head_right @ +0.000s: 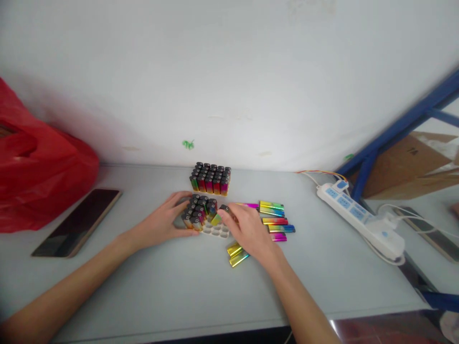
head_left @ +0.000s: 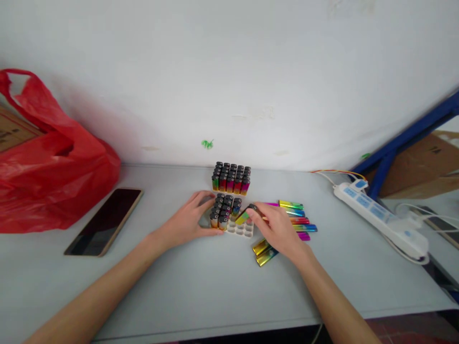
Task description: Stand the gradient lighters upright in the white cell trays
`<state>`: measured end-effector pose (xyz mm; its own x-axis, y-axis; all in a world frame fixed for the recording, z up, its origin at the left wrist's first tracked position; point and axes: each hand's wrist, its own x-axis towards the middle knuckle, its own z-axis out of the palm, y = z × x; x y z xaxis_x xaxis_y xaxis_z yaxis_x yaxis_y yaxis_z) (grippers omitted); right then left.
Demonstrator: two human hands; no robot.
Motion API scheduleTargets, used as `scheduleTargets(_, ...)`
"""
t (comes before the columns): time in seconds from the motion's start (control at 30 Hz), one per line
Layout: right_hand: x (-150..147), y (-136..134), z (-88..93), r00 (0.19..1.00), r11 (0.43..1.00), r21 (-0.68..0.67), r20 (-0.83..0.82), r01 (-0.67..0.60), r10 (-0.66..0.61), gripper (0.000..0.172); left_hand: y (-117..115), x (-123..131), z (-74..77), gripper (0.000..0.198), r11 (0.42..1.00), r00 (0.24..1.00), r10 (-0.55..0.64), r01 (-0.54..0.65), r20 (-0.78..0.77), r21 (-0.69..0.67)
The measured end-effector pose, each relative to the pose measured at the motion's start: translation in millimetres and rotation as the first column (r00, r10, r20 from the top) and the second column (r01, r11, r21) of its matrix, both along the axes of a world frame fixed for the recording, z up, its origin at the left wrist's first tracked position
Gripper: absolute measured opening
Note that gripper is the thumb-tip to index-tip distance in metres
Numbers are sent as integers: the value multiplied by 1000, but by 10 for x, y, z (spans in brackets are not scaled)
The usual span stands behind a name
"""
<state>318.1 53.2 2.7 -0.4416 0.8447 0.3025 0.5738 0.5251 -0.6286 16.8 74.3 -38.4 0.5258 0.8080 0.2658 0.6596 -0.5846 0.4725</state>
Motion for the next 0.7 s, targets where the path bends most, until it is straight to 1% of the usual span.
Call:
scheduleTargets(0.1,-41,0,-32,998,1000,24,58,-12,11,34,2,4,-3,80,1000,1000,-1,1,2,12)
scheduleTargets(0.17,-67,1,-39,991,998,64,135,-13,4,27,4,6,-8,79,1000,1000,-6,6,8,22)
scheduleTargets(0.27,-113,1,-24,964,996,87,266,-36,12,21,7,7,-15,77,1000,1000,-5,5,17,24)
scheduleTargets(0.37,-194,-8,21,915,991,120,404,-52,-1,23,9,5,-12,79,1000,1000,4,-5,21,16)
scheduleTargets(0.43,-261,-14,55,876,989,143,480,-35,-39,28,9,2,-3,79,1000,1000,6,-6,18,4)
scheduleTargets(0.5,-300,-7,79,850,991,135,523,-12,-61,34,10,0,9,79,1000,1000,7,-6,16,-8)
scheduleTargets(0.53,-293,6,86,852,993,119,521,-7,-56,38,11,-1,16,78,1000,1000,7,-7,17,-11)
scheduleTargets(0.6,-194,56,94,888,997,77,460,-5,-31,44,14,-3,26,77,1000,1000,8,-8,22,-6)
scheduleTargets(0.67,36,134,101,942,998,54,332,31,-47,45,20,-4,32,75,1000,1000,5,-5,25,9)
scheduleTargets(0.7,194,179,107,962,996,49,262,72,-82,44,24,-4,31,74,1000,1000,3,-4,25,17)
